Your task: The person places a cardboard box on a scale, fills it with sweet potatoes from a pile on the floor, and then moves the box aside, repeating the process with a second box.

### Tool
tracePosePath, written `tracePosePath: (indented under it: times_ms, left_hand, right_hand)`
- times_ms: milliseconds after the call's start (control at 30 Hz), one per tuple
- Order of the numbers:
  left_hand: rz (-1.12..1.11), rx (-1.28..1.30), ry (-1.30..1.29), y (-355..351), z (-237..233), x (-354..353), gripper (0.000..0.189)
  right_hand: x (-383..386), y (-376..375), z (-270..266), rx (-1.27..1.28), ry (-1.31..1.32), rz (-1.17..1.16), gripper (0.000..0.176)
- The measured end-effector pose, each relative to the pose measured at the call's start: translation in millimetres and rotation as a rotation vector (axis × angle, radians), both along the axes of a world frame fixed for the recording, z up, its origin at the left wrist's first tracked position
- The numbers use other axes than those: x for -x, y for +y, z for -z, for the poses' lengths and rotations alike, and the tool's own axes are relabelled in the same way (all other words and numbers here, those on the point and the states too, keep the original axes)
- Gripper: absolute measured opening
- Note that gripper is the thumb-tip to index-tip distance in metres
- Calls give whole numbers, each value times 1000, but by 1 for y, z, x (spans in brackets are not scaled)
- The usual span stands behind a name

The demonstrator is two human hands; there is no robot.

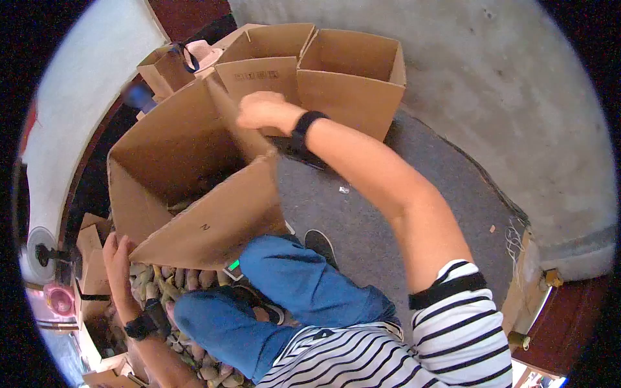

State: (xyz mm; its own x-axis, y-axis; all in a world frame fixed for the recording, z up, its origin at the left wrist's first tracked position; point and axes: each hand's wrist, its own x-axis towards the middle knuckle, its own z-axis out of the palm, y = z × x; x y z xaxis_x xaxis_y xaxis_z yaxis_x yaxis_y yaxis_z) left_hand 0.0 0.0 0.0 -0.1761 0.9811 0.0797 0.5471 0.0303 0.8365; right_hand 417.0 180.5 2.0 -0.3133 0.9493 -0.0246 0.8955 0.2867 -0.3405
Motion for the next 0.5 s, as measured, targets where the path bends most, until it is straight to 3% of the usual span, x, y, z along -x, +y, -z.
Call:
tracePosePath:
  times_ms: [100,200,267,333,433,467,500]
  left_hand:
    - [73,-32,77,-22,-34,-67,21]
    - [118,-314,468,3,-48,-113,19]
    - [265,-207,183,-2,-77,-162,17]
    - [371,-161,31,-9,-73,-213,16]
    - [508,-324,240,-27,-55,-285,17]
    - [681,-392,243,-24,-36,-302,16]
    - [724,-353,239,-32,-21,-330,13]
  right_hand:
    - [-55,-35,23,10,61,17,40]
    - [-114,-70,-10,-27,109,106,40]
    - [-159,-122,-25,47,163,283,41]
    - [-217,-186,-17,15,152,383,41]
    - [-264,-300,-4,6,233,647,41]
    - [-283,-342,11,3,168,730,41]
    - [-280,-382,7,107,166,923,41]
